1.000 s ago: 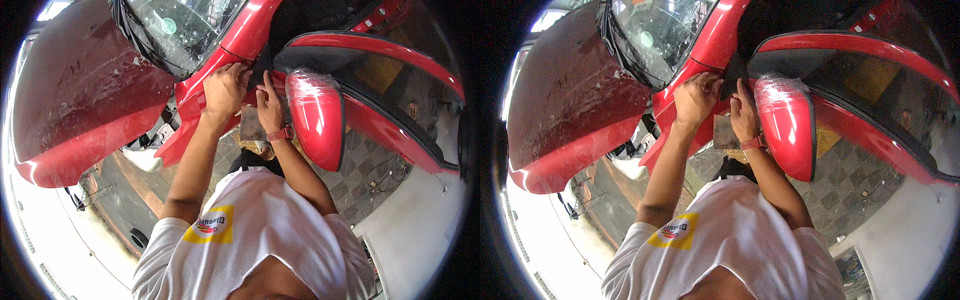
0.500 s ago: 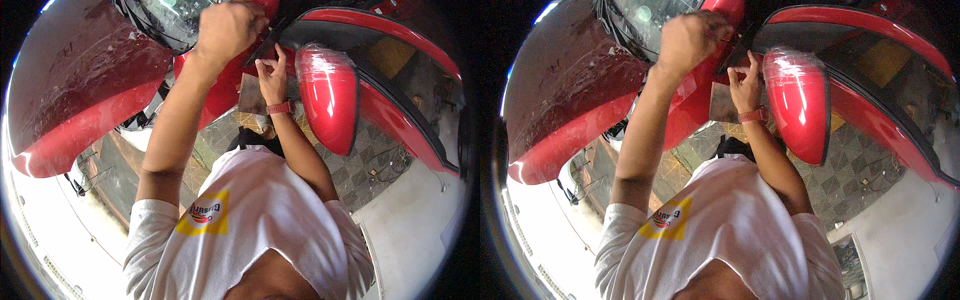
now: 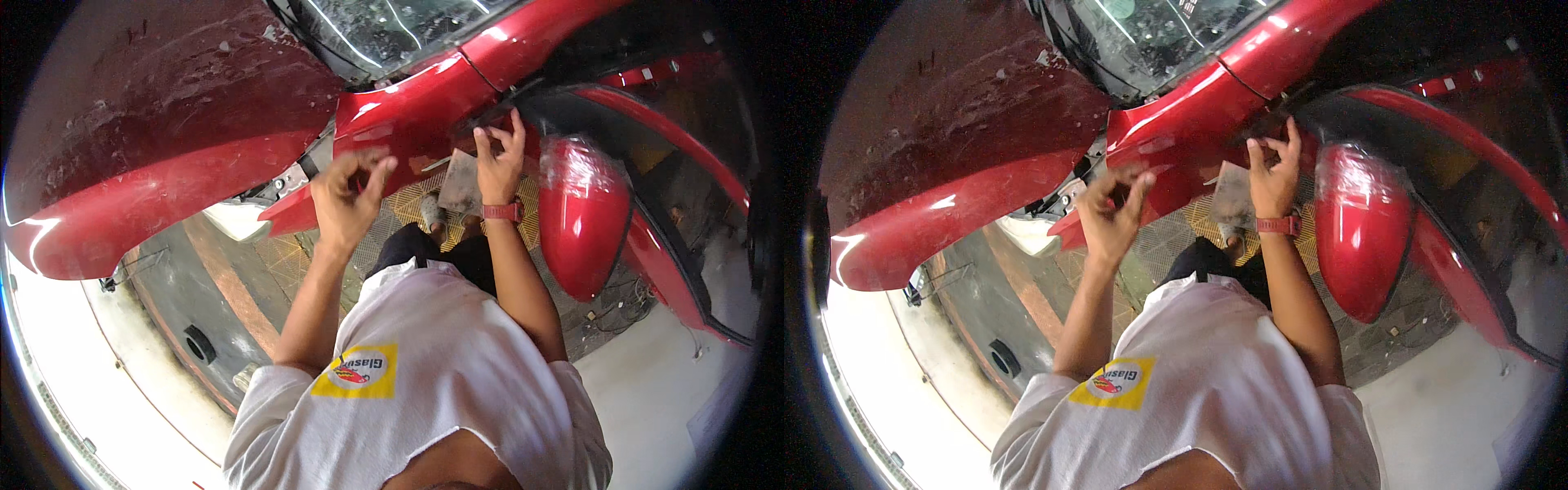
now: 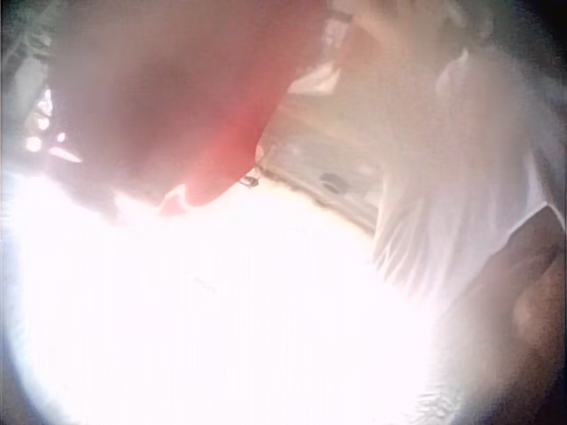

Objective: The person sands the side of a red car with a sanding block, then walks to a workbench and handles several sanding sheets, comparing and selecting them. The person also briefly touches a white car bumper.

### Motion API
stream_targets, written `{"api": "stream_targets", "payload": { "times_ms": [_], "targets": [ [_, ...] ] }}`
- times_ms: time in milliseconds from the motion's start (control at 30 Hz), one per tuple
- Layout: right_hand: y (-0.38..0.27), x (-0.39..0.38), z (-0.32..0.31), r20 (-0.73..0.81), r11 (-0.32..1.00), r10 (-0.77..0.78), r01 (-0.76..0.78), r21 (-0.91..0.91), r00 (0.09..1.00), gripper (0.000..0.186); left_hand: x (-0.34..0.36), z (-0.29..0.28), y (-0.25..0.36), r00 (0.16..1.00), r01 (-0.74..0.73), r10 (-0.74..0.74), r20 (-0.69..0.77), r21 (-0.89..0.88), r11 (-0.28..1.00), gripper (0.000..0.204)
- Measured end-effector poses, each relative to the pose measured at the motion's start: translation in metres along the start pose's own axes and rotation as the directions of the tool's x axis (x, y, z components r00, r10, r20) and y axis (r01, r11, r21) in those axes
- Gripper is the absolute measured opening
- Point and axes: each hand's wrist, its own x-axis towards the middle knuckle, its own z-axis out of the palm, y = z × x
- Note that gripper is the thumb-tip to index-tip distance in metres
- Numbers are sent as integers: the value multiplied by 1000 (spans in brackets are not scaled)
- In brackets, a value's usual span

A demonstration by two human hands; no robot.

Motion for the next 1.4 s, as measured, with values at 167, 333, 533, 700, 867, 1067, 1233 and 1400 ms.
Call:
{"api": "stream_targets", "payload": {
  "times_ms": [167, 333, 533, 700, 867, 1067, 1233, 1400],
  "targets": [
    [8, 4, 1, -15, 992, -69, 67, -110, 997, 80, -50, -2, -41, 967, 247, -244, 75, -31, 969, 17],
    [-20, -2, 4, 1, 999, 28, -28, -41, 1000, 86, -52, -5, -47, 988, 128, -129, 81, 26, 991, 18],
    [-13, 1, 3, -2, 987, -20, 20, -161, 1000, 89, -28, -5, -46, 998, 33, -34, 54, 21, 999, 15],
    [-5, 1, 3, 4, 979, -49, 49, -197, 999, 92, -14, 2, -39, 998, 24, -22, 67, -18, 1000, 12],
    [-7, -4, 8, -40, 957, -127, 112, -269, 991, 92, 6, 17, -22, 988, -93, 99, 118, -60, 994, 17],
    [-6, -3, 3, -39, 960, -166, 153, -234, 985, 98, 53, 48, 33, 845, -532, 494, 204, 230, 815, 39],
    [-6, -6, -4, 17, 996, -71, 72, -59, 997, 95, 61, 72, 57, 812, -534, 469, 347, 118, 838, 48],
    [-6, -3, -1, -37, 1000, -21, 20, -5, 999, 90, 18, 74, 27, 877, -174, 134, 462, 44, 984, 51]
  ]
}}
